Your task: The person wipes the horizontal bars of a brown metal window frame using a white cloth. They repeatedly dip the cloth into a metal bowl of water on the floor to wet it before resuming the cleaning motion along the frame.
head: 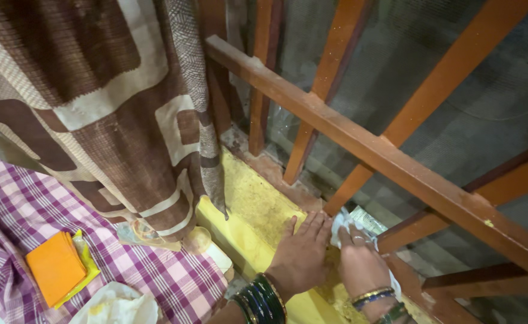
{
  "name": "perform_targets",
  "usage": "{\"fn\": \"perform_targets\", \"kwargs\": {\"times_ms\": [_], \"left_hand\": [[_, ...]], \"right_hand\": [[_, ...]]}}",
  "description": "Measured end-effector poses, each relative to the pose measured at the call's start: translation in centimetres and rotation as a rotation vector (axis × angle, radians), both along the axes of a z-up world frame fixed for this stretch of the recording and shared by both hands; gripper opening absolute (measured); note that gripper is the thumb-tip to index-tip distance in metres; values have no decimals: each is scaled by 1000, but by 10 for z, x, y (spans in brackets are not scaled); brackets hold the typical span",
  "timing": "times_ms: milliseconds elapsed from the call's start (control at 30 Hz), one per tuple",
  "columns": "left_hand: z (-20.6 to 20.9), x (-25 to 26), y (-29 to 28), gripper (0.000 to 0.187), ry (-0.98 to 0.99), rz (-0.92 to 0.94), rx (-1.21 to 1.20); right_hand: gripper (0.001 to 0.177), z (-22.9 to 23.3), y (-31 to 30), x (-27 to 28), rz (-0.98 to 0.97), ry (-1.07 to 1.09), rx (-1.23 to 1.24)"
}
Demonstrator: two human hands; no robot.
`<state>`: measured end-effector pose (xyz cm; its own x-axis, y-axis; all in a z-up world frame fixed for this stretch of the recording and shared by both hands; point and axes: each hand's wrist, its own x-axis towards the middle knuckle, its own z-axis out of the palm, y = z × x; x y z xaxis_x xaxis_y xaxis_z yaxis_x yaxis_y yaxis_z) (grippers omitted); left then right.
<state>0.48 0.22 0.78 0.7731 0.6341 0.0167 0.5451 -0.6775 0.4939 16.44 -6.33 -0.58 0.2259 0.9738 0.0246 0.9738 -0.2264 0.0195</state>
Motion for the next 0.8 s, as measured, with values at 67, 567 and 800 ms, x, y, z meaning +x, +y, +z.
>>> {"fn": "perform_targets", "kwargs": {"times_ms": [67,567,800], "left_hand": [[-4,2,-1,85,-23,1,48],[-11,-3,-9,83,-53,62,153],[-5,-14,-11,82,-62,79,104]], "right_hand": [[62,-2,9,4,106,-46,68],[57,-22,-14,15,94,-44,110],[61,-23,-32,16,79,51,169]]}}
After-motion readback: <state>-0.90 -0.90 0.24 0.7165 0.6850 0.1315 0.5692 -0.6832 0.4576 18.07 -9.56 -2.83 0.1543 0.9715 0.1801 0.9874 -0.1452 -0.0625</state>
